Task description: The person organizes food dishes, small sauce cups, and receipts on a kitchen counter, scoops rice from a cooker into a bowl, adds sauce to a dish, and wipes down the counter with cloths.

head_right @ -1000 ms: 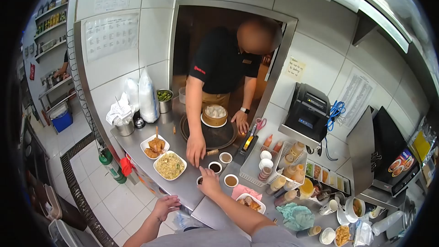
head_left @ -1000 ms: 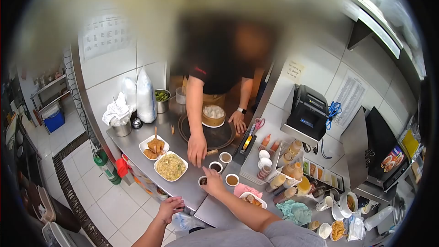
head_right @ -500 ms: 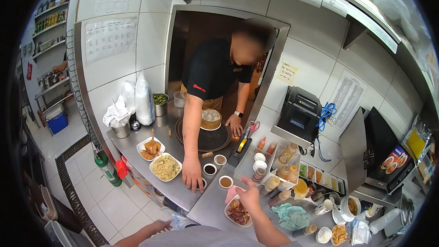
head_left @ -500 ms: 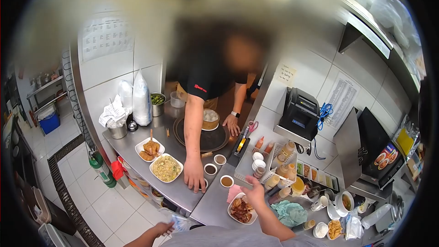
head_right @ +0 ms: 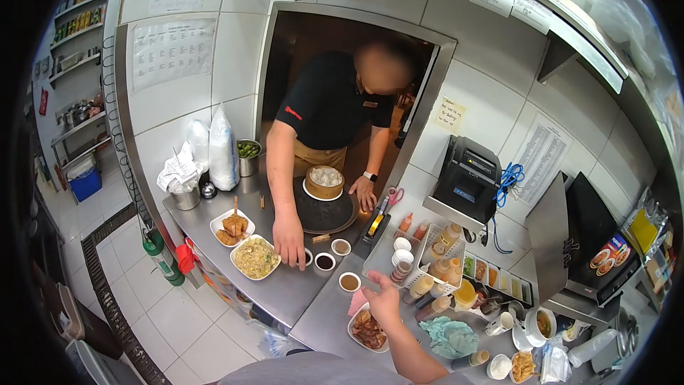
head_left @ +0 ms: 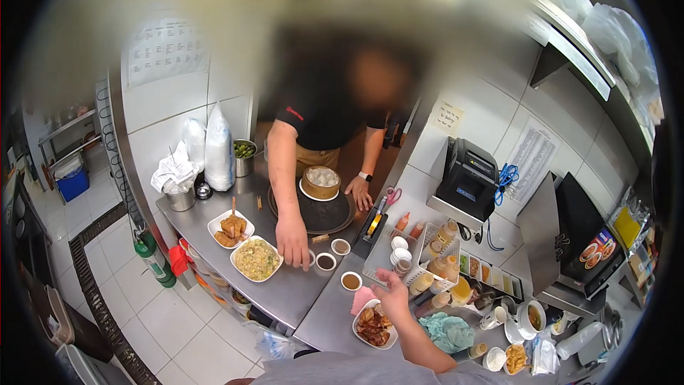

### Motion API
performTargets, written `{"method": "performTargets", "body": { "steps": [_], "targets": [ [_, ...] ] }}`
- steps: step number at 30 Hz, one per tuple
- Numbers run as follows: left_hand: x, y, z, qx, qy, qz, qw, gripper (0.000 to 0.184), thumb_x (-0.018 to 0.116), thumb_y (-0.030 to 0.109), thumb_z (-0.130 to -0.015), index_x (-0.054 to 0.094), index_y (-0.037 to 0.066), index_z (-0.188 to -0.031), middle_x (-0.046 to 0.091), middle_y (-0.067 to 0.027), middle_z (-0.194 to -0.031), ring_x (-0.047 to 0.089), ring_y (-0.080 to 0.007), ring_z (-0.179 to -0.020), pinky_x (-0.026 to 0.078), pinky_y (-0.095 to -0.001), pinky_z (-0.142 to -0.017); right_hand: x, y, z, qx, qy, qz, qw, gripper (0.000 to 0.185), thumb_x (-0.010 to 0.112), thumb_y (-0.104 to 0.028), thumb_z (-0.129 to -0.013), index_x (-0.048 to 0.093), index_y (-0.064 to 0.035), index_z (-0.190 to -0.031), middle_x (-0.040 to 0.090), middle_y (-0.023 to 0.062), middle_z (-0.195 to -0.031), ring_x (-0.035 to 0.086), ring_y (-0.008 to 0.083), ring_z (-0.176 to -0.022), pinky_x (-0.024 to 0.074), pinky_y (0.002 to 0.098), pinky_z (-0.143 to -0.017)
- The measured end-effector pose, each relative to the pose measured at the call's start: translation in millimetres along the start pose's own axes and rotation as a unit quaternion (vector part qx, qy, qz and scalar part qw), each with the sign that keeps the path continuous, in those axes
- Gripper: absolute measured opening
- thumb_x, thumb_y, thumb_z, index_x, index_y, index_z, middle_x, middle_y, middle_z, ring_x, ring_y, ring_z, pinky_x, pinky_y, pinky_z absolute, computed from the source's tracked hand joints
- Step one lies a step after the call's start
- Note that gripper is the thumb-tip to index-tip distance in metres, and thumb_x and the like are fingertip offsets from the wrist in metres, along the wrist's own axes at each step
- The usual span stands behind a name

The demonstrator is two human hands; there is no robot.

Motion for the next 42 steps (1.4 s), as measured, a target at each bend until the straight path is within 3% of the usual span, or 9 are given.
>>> {"method": "performTargets", "body": {
  "steps": [11,16,17,19,23,25,35,37,42],
  "targets": [
    [-6,-6,-2,-0.002,0.008,-0.002,1.000,0.052,0.053,0.051,-0.088,0.062,0.006,-0.112,0.065,-0.0095,-0.107,0.060,-0.0246,-0.098,0.046,-0.0453,-0.084,-1,-5,-1,-0.008,-0.014,-0.031,0.999,0.041,0.068,-0.003,-0.077,0.057,-0.0016,-0.117,0.062,0.0101,-0.110,0.058,0.0179,-0.101,0.0458,0.0290,-0.087],
    [-7,-10,-2,-0.005,0.012,0.001,1.000,0.052,0.053,0.050,-0.088,0.062,0.006,-0.113,0.064,-0.0097,-0.108,0.059,-0.0248,-0.099,0.046,-0.0455,-0.085,0,-18,8,0.039,-0.023,-0.059,0.997,0.040,0.067,-0.005,-0.078,0.058,-0.0001,-0.116,0.062,0.0142,-0.113,0.057,0.0212,-0.111,0.0417,0.0323,-0.096],
    [-7,-10,-2,-0.005,0.012,0.001,1.000,0.052,0.053,0.050,-0.088,0.062,0.006,-0.113,0.064,-0.0097,-0.108,0.059,-0.0249,-0.099,0.046,-0.0455,-0.085,0,-15,5,0.037,-0.022,-0.059,0.997,0.040,0.067,-0.005,-0.078,0.058,-0.0001,-0.116,0.062,0.0142,-0.113,0.057,0.0212,-0.111,0.0417,0.0323,-0.096],
    [-6,-14,-3,-0.004,0.012,0.002,1.000,0.051,0.053,0.050,-0.088,0.062,0.006,-0.113,0.064,-0.0097,-0.109,0.059,-0.0249,-0.100,0.045,-0.0455,-0.086,0,-8,5,0.000,-0.019,-0.051,0.998,0.041,0.067,-0.002,-0.077,0.057,-0.0009,-0.117,0.062,0.0109,-0.110,0.057,0.0175,-0.101,0.0483,0.0293,-0.084],
    [-5,-20,-3,-0.010,0.013,0.002,1.000,0.051,0.054,0.049,-0.088,0.061,0.006,-0.114,0.064,-0.0099,-0.110,0.059,-0.0251,-0.101,0.045,-0.0456,-0.086,-1,-8,6,-0.013,-0.020,-0.025,0.999,0.041,0.067,-0.002,-0.077,0.057,-0.0008,-0.117,0.062,0.0108,-0.111,0.058,0.0175,-0.101,0.0474,0.0299,-0.085],
    [-5,-23,-3,-0.014,0.014,0.003,1.000,0.051,0.054,0.049,-0.088,0.061,0.006,-0.114,0.063,-0.0099,-0.110,0.058,-0.0252,-0.101,0.045,-0.0456,-0.087,1,-6,7,0.032,-0.025,-0.052,0.998,0.041,0.068,-0.005,-0.077,0.058,0.0003,-0.116,0.063,0.0149,-0.114,0.058,0.0211,-0.110,0.0409,0.0323,-0.097],
    [1,-42,-3,-0.023,0.017,0.018,0.999,0.051,0.054,0.048,-0.088,0.061,0.006,-0.115,0.062,-0.0102,-0.112,0.057,-0.0256,-0.103,0.044,-0.0458,-0.088,14,-4,5,0.013,-0.038,-0.052,0.998,0.042,0.068,-0.006,-0.077,0.057,-0.0006,-0.117,0.063,0.0140,-0.113,0.058,0.0207,-0.108,0.0426,0.0319,-0.094],
    [2,-48,-4,-0.027,0.017,0.019,0.999,0.051,0.054,0.048,-0.088,0.060,0.006,-0.115,0.062,-0.0103,-0.113,0.057,-0.0256,-0.104,0.044,-0.0459,-0.088,14,-12,5,0.010,-0.039,-0.038,0.998,0.040,0.067,-0.001,-0.078,0.058,-0.0018,-0.117,0.062,0.0094,-0.111,0.057,0.0159,-0.103,0.0423,0.0295,-0.091],
    [8,-70,-8,-0.044,0.017,0.019,0.999,0.050,0.054,0.047,-0.088,0.060,0.006,-0.116,0.062,-0.0104,-0.114,0.057,-0.0258,-0.105,0.044,-0.0460,-0.089,13,-16,4,0.008,-0.039,-0.073,0.997,0.040,0.066,0.001,-0.077,0.058,-0.0019,-0.116,0.061,0.0094,-0.111,0.056,0.0161,-0.104,0.0424,0.0289,-0.091]
  ]
}}
Point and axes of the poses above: each hand's wrist, its own z-axis away from the middle knuckle, its own x-axis out of the palm, y = z × x, the point moved 7 cm from there along -z, towards the middle knuckle
